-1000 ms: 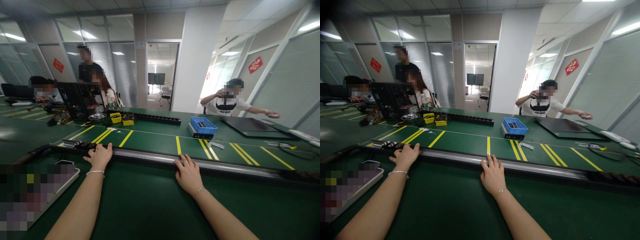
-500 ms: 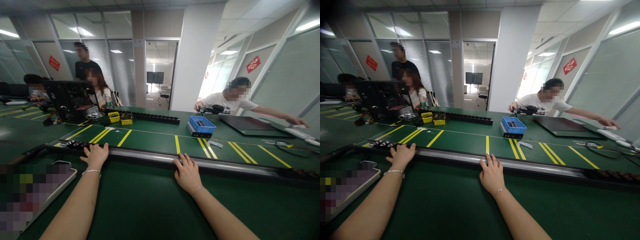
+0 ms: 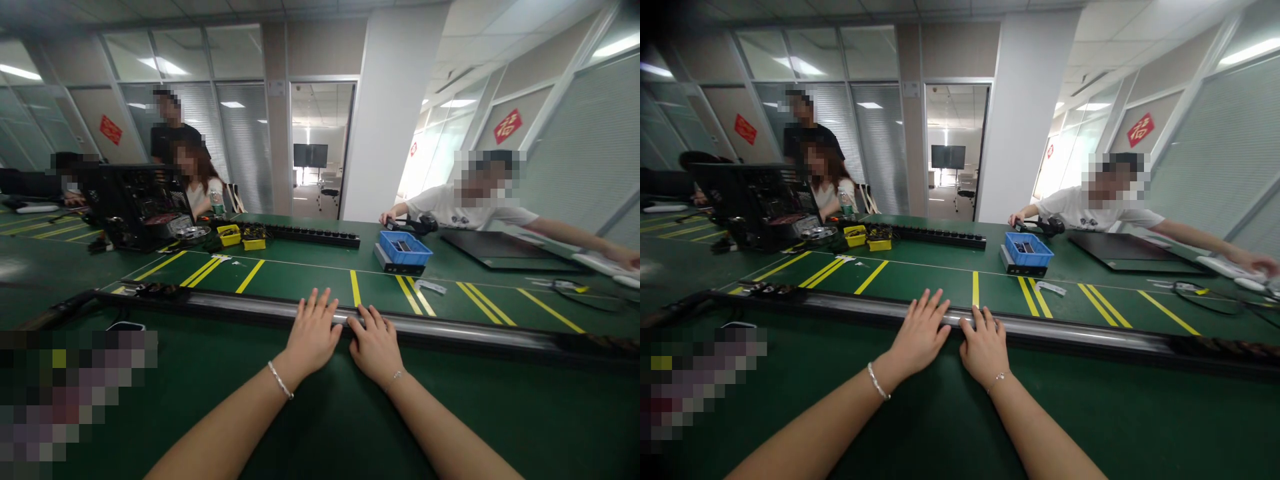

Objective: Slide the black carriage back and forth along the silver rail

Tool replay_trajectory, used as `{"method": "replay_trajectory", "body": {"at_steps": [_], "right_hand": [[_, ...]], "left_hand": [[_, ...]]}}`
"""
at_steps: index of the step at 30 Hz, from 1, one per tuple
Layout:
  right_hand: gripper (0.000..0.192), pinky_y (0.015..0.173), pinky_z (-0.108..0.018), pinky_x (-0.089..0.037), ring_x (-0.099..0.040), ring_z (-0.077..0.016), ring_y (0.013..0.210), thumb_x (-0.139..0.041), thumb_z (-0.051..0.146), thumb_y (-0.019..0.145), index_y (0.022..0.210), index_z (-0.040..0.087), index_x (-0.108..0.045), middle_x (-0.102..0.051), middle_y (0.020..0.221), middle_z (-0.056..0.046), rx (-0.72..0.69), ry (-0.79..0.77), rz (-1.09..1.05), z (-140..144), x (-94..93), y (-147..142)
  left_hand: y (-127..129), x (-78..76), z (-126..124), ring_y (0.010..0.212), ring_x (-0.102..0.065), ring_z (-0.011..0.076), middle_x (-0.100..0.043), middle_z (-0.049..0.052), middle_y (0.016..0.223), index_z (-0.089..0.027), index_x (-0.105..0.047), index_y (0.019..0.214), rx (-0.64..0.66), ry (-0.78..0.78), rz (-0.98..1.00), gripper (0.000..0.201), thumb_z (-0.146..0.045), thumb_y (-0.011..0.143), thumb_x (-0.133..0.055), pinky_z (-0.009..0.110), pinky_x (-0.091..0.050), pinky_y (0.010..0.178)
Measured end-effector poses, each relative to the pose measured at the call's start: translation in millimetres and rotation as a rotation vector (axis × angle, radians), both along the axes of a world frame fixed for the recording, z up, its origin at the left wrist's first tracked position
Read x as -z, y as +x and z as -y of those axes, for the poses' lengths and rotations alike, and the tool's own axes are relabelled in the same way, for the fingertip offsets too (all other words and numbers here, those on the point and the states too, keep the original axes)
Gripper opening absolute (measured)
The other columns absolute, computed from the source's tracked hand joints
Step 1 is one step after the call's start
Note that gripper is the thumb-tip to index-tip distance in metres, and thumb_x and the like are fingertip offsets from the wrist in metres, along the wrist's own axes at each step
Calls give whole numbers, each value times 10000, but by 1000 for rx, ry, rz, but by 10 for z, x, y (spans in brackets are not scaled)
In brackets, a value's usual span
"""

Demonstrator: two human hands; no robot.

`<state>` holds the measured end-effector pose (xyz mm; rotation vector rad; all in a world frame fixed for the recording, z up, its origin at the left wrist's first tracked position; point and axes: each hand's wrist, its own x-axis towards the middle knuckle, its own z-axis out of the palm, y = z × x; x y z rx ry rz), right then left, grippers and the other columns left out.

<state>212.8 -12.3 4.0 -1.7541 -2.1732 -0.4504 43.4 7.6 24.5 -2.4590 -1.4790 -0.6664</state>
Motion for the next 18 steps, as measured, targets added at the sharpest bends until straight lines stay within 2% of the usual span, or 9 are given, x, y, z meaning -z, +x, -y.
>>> {"method": "replay_trajectory", "body": {"at_steps": [4,8,10,12,15,18], "right_hand": [[388,974,-455,-241,-294,-282,1285,-482,257,765,1142,301,-563,-404,1390,-70,-11,16,-11,1,11,-11],[382,971,-425,-274,-358,-260,1242,-484,322,781,1150,271,-565,-474,1333,-67,-59,29,-39,-27,-38,44],[352,973,-394,-290,-443,-220,1162,-440,342,821,1131,243,-576,-559,1234,-62,-104,46,-56,-79,-99,175],[334,976,-379,-295,-502,-195,1081,-398,330,851,1102,224,-591,-615,1130,-62,-105,94,-73,-156,-167,422],[394,953,-378,-311,-467,-227,1130,-345,329,863,1114,153,-592,-587,1161,-125,99,220,-116,-255,-218,1035],[542,906,-453,-290,-325,-319,1245,-299,385,858,1234,71,-532,-422,1321,-230,495,325,-175,-231,-131,1852]], "left_hand": [[149,182,57,1353,-218,294,-318,61,1463,-255,-399,1350,11,-27,-8,506,-473,894,-373,515,-208,1081],[108,238,26,1318,-300,276,-392,72,1417,-259,-436,1315,16,-29,-7,472,-475,902,-362,505,-192,1088],[97,235,22,1311,-312,270,-395,76,1413,-245,-479,1268,21,-29,-2,446,-472,906,-352,499,-194,1088],[98,231,25,1312,-309,271,-393,79,1413,-229,-521,1209,25,-31,3,426,-475,907,-348,495,-198,1089],[107,232,30,1318,-295,279,-391,81,1412,-213,-546,1153,27,-36,11,411,-481,901,-362,493,-200,1089],[110,230,34,1322,-284,283,-386,84,1414,-213,-543,1149,33,-43,13,404,-480,892,-383,502,-197,1089]]}}
